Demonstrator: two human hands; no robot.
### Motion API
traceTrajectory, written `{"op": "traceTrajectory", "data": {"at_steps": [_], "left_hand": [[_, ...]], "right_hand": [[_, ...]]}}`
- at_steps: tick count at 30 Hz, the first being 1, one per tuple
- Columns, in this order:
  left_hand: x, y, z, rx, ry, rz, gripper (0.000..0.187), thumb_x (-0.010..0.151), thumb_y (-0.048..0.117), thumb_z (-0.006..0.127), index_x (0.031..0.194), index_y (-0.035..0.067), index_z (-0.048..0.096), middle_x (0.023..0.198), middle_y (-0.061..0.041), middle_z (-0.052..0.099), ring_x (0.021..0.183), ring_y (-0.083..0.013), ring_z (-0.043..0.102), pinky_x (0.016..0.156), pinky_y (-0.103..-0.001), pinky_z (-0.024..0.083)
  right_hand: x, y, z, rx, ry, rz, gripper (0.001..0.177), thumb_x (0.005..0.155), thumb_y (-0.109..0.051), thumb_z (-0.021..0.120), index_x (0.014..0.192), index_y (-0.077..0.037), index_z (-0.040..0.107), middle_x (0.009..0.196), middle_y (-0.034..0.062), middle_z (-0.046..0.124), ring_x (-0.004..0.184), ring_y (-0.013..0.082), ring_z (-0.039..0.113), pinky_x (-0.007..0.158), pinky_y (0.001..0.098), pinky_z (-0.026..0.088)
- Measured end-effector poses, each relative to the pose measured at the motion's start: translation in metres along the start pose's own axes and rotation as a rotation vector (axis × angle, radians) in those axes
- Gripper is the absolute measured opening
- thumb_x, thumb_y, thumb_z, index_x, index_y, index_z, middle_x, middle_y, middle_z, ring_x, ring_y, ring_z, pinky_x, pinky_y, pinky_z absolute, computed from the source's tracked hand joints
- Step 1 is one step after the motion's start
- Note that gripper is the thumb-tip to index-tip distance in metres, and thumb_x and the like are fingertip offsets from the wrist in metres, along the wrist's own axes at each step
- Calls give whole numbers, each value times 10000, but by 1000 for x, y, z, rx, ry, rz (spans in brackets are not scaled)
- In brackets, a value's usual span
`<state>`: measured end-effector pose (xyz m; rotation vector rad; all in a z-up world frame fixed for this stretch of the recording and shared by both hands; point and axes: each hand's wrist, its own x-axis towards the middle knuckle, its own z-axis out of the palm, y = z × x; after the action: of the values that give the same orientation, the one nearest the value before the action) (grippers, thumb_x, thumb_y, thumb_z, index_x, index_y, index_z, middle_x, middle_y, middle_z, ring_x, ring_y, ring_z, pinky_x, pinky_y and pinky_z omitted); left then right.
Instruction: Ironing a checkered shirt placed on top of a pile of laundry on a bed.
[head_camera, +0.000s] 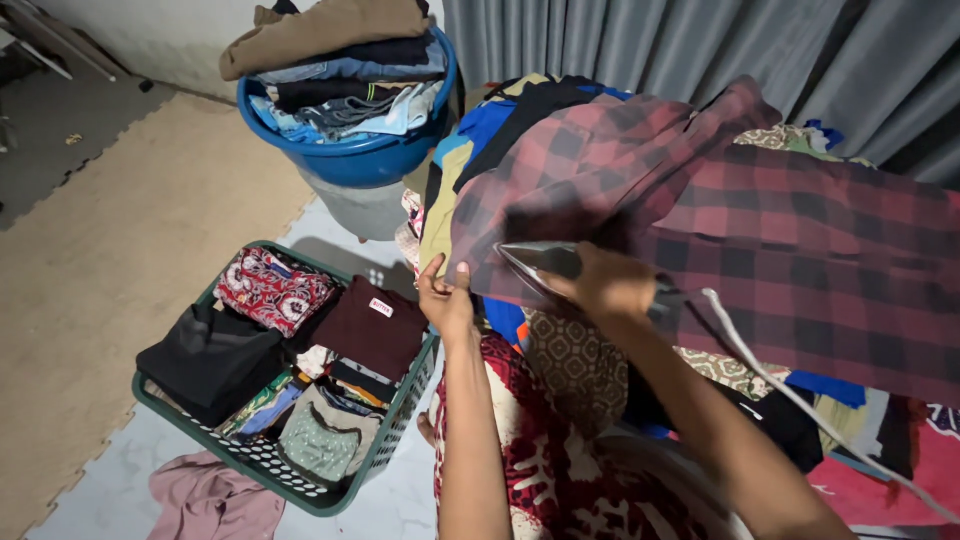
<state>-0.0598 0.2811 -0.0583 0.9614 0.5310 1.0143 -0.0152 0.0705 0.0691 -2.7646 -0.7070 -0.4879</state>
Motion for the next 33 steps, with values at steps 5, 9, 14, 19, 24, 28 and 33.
{"op": "traceTrajectory", "data": {"at_steps": [5,9,14,19,24,28,33], "left_hand": [[-2,1,1,35,9,-6,480,846,-12,787,1292,18,609,792,2,651,691,-58,571,640,-197,434],[8,-32,-13,-69,37,27,487,898,-3,798,1352,3,621,777,47,524,694,-33,473,655,-187,407],[6,-15,-12,-44,121,7,595,849,-19,793,1373,-4,513,776,-31,649,694,-68,565,675,-201,471],[14,-13,-13,-83,194,-54,648,804,-61,787,1371,1,479,854,-80,697,759,-111,628,742,-245,529],[15,-20,-14,-164,205,-66,665,797,-92,754,1374,4,439,933,-137,732,836,-167,680,790,-288,560],[15,-19,-14,-193,246,-99,706,793,-119,749,1397,14,408,1015,-133,704,895,-157,673,817,-281,564],[-3,28,-12,-214,432,128,667,899,-42,518,1485,80,223,971,-198,629,837,-239,610,732,-341,498]], "right_hand": [[22,-35,13,8,110,19,656,785,-770,714,892,-123,703,702,144,710,635,366,708,551,513,543],[52,-65,11,-4,57,52,590,797,-691,755,853,-107,702,678,151,709,617,366,715,540,510,551],[74,-82,18,41,123,-23,523,698,-620,796,785,-108,738,741,145,725,651,360,729,569,500,572],[61,-64,-13,97,57,-180,526,762,-614,748,785,-88,750,739,170,726,666,361,732,619,500,577],[37,-42,-35,-7,-215,-161,620,767,-709,686,825,-97,764,748,192,728,680,380,727,636,520,571],[32,-44,-31,-86,-240,-251,650,791,-725,676,866,-84,754,764,171,737,684,362,733,613,504,572],[32,-74,-25,-105,-218,-188,622,777,-709,696,883,-98,747,780,160,740,711,358,735,600,494,570]]}}
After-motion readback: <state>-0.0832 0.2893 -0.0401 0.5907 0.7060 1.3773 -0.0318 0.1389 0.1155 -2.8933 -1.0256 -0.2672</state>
